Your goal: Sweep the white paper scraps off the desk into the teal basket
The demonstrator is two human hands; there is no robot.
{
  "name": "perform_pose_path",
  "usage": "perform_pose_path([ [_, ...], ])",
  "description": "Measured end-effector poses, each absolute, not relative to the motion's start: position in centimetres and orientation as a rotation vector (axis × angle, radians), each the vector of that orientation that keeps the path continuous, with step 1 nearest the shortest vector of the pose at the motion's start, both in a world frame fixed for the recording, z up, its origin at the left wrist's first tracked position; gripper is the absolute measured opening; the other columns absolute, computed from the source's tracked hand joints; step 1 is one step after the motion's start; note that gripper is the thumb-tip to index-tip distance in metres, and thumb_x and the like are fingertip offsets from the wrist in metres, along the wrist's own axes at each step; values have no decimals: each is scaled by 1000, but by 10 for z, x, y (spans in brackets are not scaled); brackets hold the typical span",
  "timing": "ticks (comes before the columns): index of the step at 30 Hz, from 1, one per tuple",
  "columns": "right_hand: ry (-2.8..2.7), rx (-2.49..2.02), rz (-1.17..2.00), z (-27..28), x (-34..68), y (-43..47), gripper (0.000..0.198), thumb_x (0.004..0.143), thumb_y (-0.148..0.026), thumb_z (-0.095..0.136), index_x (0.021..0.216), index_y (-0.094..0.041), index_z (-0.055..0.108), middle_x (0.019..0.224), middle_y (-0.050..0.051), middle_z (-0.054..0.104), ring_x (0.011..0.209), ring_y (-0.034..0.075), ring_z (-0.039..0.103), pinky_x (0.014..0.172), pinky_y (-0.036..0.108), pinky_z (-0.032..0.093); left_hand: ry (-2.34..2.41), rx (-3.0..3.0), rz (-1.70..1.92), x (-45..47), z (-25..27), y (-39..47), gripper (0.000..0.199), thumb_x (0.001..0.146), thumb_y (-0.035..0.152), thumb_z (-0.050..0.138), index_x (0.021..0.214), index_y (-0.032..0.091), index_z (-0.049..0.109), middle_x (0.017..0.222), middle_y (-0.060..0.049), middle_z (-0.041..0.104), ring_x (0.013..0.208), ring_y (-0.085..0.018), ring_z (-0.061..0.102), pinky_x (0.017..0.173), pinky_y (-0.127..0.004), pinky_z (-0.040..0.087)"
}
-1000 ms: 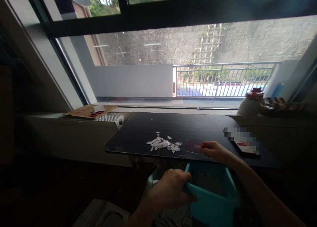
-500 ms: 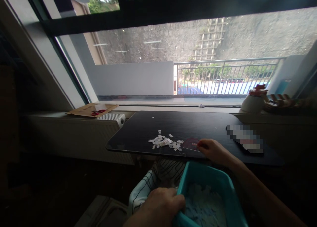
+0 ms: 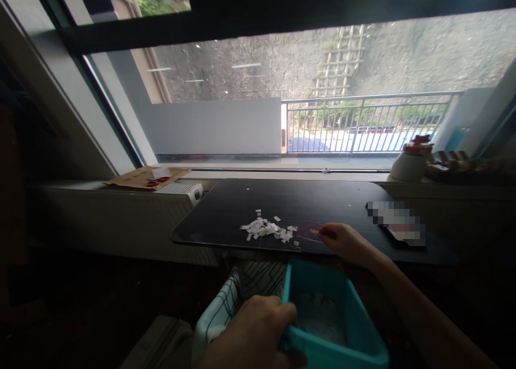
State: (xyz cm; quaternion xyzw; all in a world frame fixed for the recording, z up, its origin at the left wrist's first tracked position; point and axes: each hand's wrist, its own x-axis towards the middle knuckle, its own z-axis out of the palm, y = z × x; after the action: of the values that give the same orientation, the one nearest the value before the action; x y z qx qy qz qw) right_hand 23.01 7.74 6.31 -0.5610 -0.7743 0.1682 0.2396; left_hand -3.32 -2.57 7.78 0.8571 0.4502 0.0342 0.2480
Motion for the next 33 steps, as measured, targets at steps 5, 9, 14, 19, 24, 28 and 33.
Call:
perform_pose_path([
  [5,-2114,-1549,405,56,234,67,29,86,-33,45,78,-16,66,72,3,67,64,16,58,58,25,39,1036,2575,109,0,72,-13,29,67,41,79,81,23,62,86,0,62,81,-23,60,67,-26,44],
  [9,-2136,-1447,519,53,231,61,25,85,-31,47,82,-17,67,76,3,68,67,16,59,60,24,42,939,2706,148,11,60,0,31,68,47,77,80,22,63,81,0,62,72,-21,61,63,-25,44],
  [14,-2099,-1463,460,56,224,67,26,85,-31,47,81,-16,68,76,5,67,67,17,59,60,25,41,940,2755,112,11,59,6,31,70,48,74,81,22,63,81,-1,63,72,-22,62,59,-25,44],
  [19,-2132,-1437,539,55,218,68,25,85,-30,48,80,-17,67,74,4,67,64,15,58,57,24,39,986,2747,116,12,61,9,31,70,49,73,80,21,63,79,-2,63,71,-23,62,59,-26,44],
  [24,-2099,-1458,550,53,221,63,26,85,-32,47,78,-16,66,70,3,66,62,14,55,56,24,39,978,2701,70,14,65,9,31,71,48,73,83,20,65,80,-3,63,73,-23,62,60,-27,44],
  [28,-2124,-1447,548,53,221,58,27,85,-34,47,80,-17,68,71,3,66,61,15,54,57,25,40,1008,2647,65,13,68,10,29,72,46,73,85,21,66,82,-3,63,75,-23,62,63,-27,44],
  [33,-2144,-1453,424,61,209,67,29,87,-32,43,85,-17,68,78,5,67,66,16,56,60,26,41,1048,2618,87,12,68,12,27,71,44,74,83,22,65,81,-2,63,75,-23,62,62,-27,43],
])
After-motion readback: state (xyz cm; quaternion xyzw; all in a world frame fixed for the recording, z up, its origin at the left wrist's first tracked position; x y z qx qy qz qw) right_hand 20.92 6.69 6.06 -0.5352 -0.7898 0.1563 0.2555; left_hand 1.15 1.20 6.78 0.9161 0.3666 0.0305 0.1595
